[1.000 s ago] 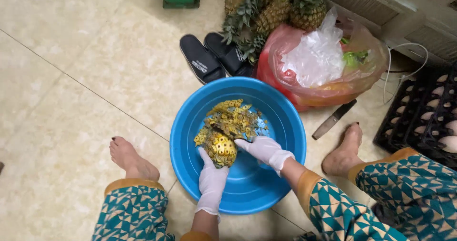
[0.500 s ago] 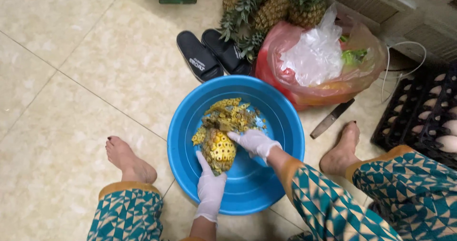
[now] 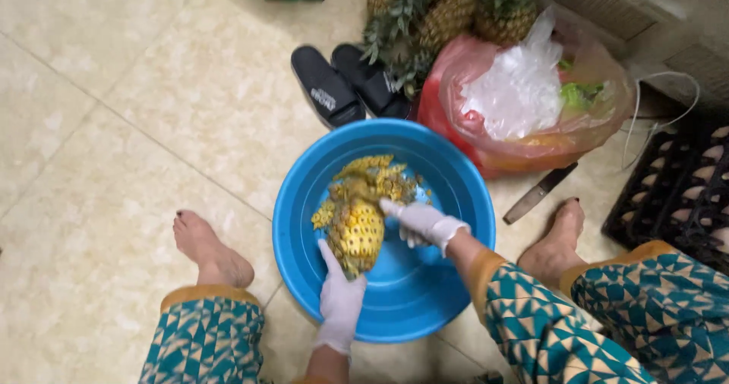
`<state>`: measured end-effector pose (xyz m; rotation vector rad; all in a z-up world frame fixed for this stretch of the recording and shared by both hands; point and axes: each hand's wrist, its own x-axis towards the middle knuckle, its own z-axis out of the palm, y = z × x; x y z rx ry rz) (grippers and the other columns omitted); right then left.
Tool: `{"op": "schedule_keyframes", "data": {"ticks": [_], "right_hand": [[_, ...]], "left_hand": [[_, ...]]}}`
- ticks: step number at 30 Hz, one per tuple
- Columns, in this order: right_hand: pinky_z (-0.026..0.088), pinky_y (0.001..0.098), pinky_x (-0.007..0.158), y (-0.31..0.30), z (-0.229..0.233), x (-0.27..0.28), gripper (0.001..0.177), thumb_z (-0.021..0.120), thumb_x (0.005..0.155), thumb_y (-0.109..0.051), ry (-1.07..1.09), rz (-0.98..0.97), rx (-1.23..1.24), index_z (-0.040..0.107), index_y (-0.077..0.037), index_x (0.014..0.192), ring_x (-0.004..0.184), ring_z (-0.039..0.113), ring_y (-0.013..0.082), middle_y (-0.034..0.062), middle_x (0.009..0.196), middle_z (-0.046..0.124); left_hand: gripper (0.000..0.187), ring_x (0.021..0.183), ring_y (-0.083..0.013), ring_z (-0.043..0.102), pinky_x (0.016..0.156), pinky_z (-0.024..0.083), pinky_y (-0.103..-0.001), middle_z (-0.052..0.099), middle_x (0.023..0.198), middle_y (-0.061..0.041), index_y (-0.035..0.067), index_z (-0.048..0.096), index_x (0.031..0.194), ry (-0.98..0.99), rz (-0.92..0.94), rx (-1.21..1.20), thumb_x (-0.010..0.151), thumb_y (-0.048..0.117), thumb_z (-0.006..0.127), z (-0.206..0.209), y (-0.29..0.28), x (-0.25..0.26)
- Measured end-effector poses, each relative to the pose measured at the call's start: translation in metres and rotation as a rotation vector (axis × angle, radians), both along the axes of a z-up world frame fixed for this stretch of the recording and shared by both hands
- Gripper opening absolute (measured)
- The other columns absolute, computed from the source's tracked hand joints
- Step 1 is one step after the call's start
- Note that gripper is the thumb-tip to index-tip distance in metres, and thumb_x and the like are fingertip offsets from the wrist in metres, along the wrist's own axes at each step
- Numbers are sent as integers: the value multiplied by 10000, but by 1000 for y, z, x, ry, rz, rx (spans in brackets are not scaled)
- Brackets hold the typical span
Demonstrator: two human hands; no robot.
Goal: Peeling a pineapple and removing its eyes using a knife over a plastic basin
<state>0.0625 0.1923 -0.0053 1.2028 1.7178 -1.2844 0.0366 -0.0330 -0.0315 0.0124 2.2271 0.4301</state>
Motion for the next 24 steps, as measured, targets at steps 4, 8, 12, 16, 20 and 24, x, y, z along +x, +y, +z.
{"op": "schedule_keyframes", "data": {"ticks": [4, 8, 12, 16, 20, 24], "right_hand": [[317, 261, 427, -1, 38, 23, 889, 343, 936, -830, 43, -192, -137, 651, -48, 646, 404, 448, 162, 109, 504, 571], [458, 357, 612, -23, 36, 53, 717, 421, 865, -827, 4, 68, 99, 668, -159, 945, 645, 601, 242, 106, 720, 677], [555, 559, 792, -37, -3, 88, 822, 365, 816, -923, 14, 420, 411, 602, -186, 1089, 983, 706, 443, 137, 977, 751], [562, 555, 761, -37, 5, 70, 844, 357, 820, -930, -5, 447, 459, 590, -186, 1143, 959, 718, 441, 126, 973, 757], [539, 507, 877, -27, 8, 35, 825, 379, 840, -896, 5, 336, 367, 656, -163, 1097, 1071, 698, 407, 153, 1089, 747], [523, 460, 913, -29, 22, 18, 816, 416, 849, -866, 16, 268, 298, 713, -134, 1056, 1096, 691, 397, 162, 1110, 748]], "left_hand": [[1205, 1106, -487, 664, 983, 521, -522, 698, 1283, -197, 368, -148, 1683, -12, 37, 30, 820, 333, 693, -9, 3, -5], [1154, 1088, -460, 675, 959, 525, -509, 692, 1304, -190, 338, -126, 1696, -97, 86, 33, 862, 330, 671, 8, 12, -17], [1096, 1102, -415, 685, 946, 523, -474, 703, 1320, -153, 314, -76, 1711, -158, 200, 48, 883, 330, 643, 37, 27, -26], [1106, 1035, -412, 698, 902, 533, -473, 716, 1250, -192, 308, -90, 1709, -150, 163, 8, 885, 336, 647, 40, 30, -22], [1137, 1071, -434, 697, 941, 538, -485, 716, 1266, -191, 326, -108, 1703, -135, 155, 30, 861, 309, 657, 22, 30, -13], [1150, 1153, -420, 683, 1009, 518, -443, 703, 1323, -177, 344, -39, 1708, -126, 242, 110, 819, 308, 689, 14, 22, -16]]}}
